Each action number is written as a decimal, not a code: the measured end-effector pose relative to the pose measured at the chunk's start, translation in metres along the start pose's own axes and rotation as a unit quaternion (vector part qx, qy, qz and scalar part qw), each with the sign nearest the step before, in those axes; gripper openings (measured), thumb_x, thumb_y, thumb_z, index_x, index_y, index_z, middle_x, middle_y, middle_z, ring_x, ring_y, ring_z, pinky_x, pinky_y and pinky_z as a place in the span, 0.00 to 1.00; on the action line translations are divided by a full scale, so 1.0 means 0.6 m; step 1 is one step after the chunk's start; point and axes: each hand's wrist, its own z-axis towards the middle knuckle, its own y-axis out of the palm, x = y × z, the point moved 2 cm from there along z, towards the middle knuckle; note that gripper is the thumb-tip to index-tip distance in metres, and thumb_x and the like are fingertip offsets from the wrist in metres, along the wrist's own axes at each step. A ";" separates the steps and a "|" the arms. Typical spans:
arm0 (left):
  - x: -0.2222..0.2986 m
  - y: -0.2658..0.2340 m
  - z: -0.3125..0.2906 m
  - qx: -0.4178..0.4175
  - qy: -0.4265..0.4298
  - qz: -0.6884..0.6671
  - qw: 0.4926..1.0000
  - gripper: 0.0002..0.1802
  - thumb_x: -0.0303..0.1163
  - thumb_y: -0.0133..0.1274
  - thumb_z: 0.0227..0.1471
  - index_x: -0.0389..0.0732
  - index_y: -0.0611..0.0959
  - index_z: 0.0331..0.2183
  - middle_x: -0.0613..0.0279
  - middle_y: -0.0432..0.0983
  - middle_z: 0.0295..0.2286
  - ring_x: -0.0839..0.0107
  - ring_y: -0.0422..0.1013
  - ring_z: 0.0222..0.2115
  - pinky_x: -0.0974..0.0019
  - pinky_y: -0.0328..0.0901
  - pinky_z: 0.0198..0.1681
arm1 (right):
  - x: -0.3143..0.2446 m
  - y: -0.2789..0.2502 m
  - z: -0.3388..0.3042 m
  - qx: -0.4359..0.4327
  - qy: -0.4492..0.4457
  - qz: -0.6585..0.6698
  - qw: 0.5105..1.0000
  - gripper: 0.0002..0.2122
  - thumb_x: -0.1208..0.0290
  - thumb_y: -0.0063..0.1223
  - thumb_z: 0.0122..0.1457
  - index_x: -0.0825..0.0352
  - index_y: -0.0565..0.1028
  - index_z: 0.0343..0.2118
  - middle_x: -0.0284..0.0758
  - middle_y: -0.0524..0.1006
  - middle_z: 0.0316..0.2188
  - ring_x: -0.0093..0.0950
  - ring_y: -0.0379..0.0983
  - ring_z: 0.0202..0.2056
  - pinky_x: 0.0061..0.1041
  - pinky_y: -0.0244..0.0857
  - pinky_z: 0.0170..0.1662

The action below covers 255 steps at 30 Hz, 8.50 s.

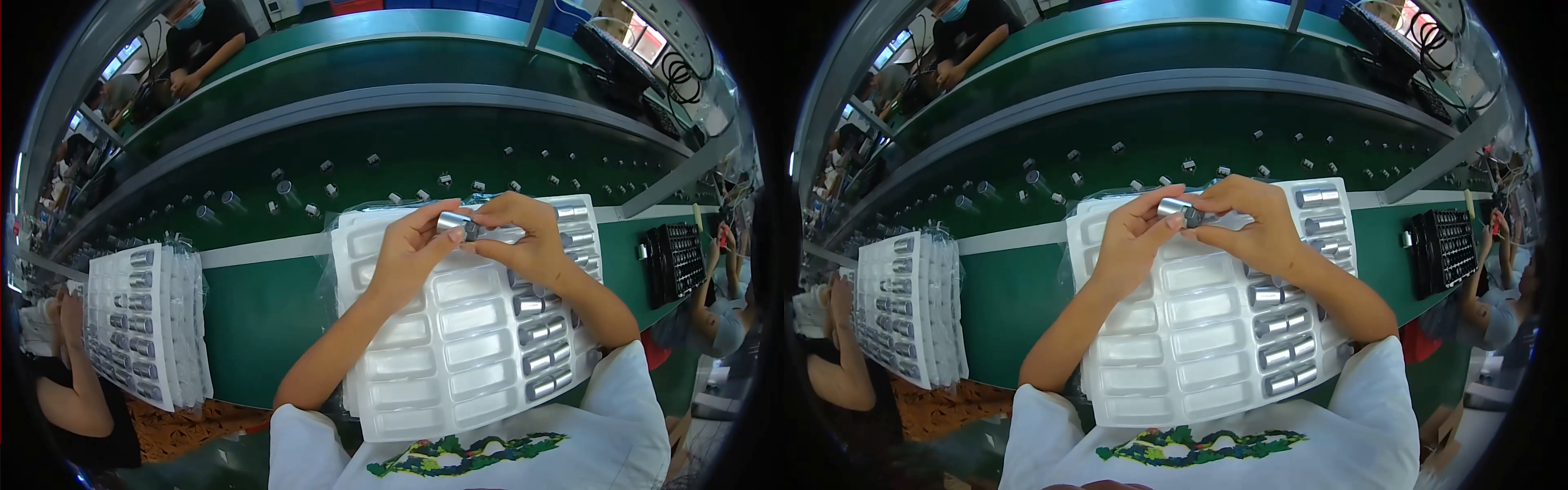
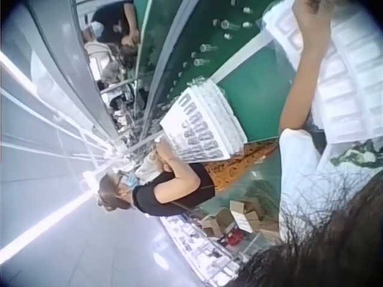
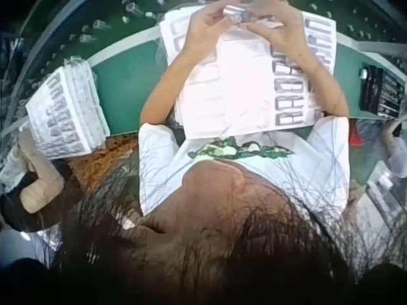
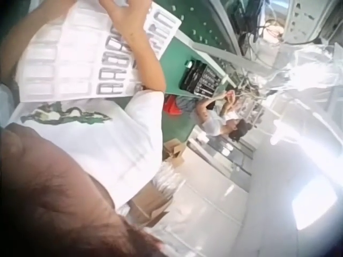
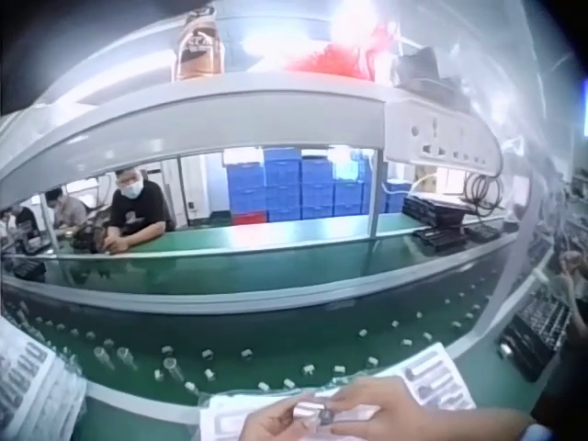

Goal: The person assembles small electronic components into plastic trays by hand, placing them one by one into the trays.

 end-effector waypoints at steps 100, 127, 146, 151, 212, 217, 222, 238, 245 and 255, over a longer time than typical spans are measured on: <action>-0.022 -0.005 -0.021 -0.140 -0.128 -0.282 0.941 0.29 0.34 0.53 0.63 0.38 0.65 0.62 0.50 0.71 0.48 0.66 0.70 0.42 0.65 0.67 0.48 | -0.022 -0.066 -0.011 0.025 0.149 0.133 0.980 0.16 0.85 0.67 0.49 0.71 0.79 0.42 0.36 0.77 0.39 0.22 0.77 0.40 0.20 0.74 0.45; 0.111 -0.085 0.011 -0.339 0.018 -0.028 0.940 0.29 0.39 0.41 0.66 0.28 0.65 0.60 0.45 0.61 0.60 0.54 0.58 0.62 0.51 0.50 0.68 | -0.155 0.012 -0.017 0.112 -0.220 -0.287 0.925 0.09 0.62 0.59 0.43 0.62 0.80 0.21 0.34 0.79 0.22 0.39 0.79 0.28 0.40 0.71 0.28; 0.124 0.024 0.071 -0.001 -0.038 0.335 0.941 0.20 0.29 0.60 0.56 0.29 0.73 0.46 0.54 0.78 0.36 0.71 0.76 0.34 0.70 0.74 0.43 | -0.235 -0.206 -0.415 0.415 -0.025 -0.130 0.900 0.13 0.79 0.62 0.58 0.73 0.78 0.45 0.35 0.80 0.40 0.22 0.78 0.38 0.21 0.71 0.43; 0.088 -0.060 0.183 -0.038 -0.086 0.473 0.876 0.23 0.28 0.58 0.49 0.22 0.78 0.45 0.49 0.78 0.37 0.63 0.77 0.34 0.65 0.74 0.43 | -0.083 -0.112 -0.652 0.671 0.208 0.016 0.711 0.08 0.69 0.56 0.64 0.69 0.79 0.39 0.29 0.77 0.27 0.17 0.72 0.30 0.18 0.67 0.36; 0.364 -0.029 -0.130 0.255 0.157 0.701 0.648 0.29 0.50 0.51 0.63 0.30 0.79 0.49 0.42 0.76 0.47 0.51 0.71 0.47 0.57 0.67 0.53 | 0.471 0.520 -1.418 0.518 0.740 0.072 0.422 0.12 0.62 0.45 0.63 0.63 0.70 0.45 0.51 0.79 0.37 0.56 0.75 0.42 0.48 0.68 0.45; 0.219 0.106 -0.257 0.028 0.369 0.637 0.677 0.05 0.25 0.51 0.60 0.35 0.81 0.36 0.59 0.75 0.36 0.69 0.70 0.39 0.68 0.65 0.44 | 0.259 0.464 -1.198 0.690 0.541 0.271 0.397 0.15 0.63 0.47 0.68 0.61 0.67 0.54 0.38 0.78 0.43 0.25 0.73 0.31 0.22 0.67 0.34; 0.117 0.109 -0.376 -0.152 0.076 0.361 0.917 0.10 0.22 0.58 0.53 0.35 0.81 0.40 0.58 0.75 0.36 0.71 0.72 0.37 0.69 0.67 0.41 | -0.019 0.225 -0.872 0.713 0.296 0.145 0.618 0.17 0.66 0.50 0.67 0.64 0.64 0.56 0.40 0.78 0.44 0.18 0.68 0.28 0.15 0.61 0.30; 0.038 0.047 -0.130 -0.259 -0.103 0.043 0.959 0.20 0.42 0.53 0.63 0.35 0.76 0.48 0.59 0.80 0.36 0.76 0.76 0.33 0.71 0.71 0.35 | -0.328 0.061 -0.088 -0.003 0.075 -0.449 0.891 0.19 0.74 0.67 0.48 0.66 0.76 0.46 0.42 0.75 0.49 0.44 0.72 0.50 0.39 0.67 0.51; -0.011 0.024 -0.119 -0.296 0.002 0.349 0.889 0.26 0.43 0.58 0.53 0.34 0.77 0.48 0.48 0.78 0.30 0.57 0.76 0.30 0.57 0.68 0.36 | -0.121 0.218 0.258 -0.158 0.072 -0.301 0.937 0.14 0.70 0.57 0.54 0.66 0.78 0.43 0.46 0.80 0.39 0.44 0.77 0.44 0.40 0.71 0.48; -0.043 0.031 -0.108 -0.342 0.052 0.318 0.883 0.21 0.42 0.57 0.53 0.36 0.77 0.43 0.44 0.79 0.29 0.48 0.76 0.32 0.53 0.69 0.38 | 0.075 0.435 0.359 -0.422 0.123 -0.332 0.834 0.15 0.64 0.68 0.48 0.65 0.81 0.37 0.40 0.83 0.31 0.38 0.81 0.35 0.34 0.74 0.41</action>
